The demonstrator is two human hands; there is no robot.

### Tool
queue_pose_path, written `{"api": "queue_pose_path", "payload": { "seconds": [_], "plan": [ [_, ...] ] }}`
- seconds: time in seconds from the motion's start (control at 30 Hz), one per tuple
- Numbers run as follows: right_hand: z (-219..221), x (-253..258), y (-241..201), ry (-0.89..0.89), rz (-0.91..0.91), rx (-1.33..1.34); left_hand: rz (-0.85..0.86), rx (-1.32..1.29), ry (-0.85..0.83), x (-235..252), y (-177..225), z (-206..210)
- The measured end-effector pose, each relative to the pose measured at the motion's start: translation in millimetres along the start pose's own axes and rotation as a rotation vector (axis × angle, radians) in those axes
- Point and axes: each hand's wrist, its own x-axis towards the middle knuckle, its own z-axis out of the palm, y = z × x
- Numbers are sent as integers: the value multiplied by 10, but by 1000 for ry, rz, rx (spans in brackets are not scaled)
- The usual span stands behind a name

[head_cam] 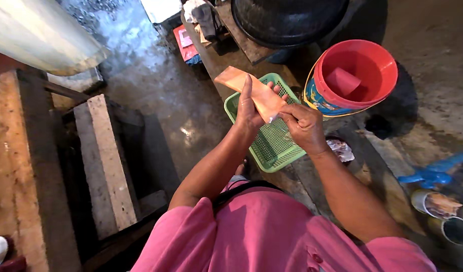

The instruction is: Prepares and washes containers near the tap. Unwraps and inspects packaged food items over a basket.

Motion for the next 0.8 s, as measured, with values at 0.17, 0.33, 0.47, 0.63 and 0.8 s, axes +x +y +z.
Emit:
{"api": "queue_pose_path", "payload": {
  "seconds": [0.17, 0.33, 0.47, 0.63, 0.8],
  "plan": [
    [-92, 100, -49, -66, 240, 242, -1, -8, 14, 22, 38, 41],
    [-151, 201, -57, -152, 392, 309, -40, 26, 0, 26, 36, 57],
    [-213, 336, -94, -199, 685, 562, -22, 62, -29, 20, 23, 43],
    [-200, 293, -124, -74, 412, 236, -32, 10, 89, 34, 45, 130],
    [-220, 146, -144, 32, -22, -20, -40, -42, 171, 66, 70, 146]
  ]
}}
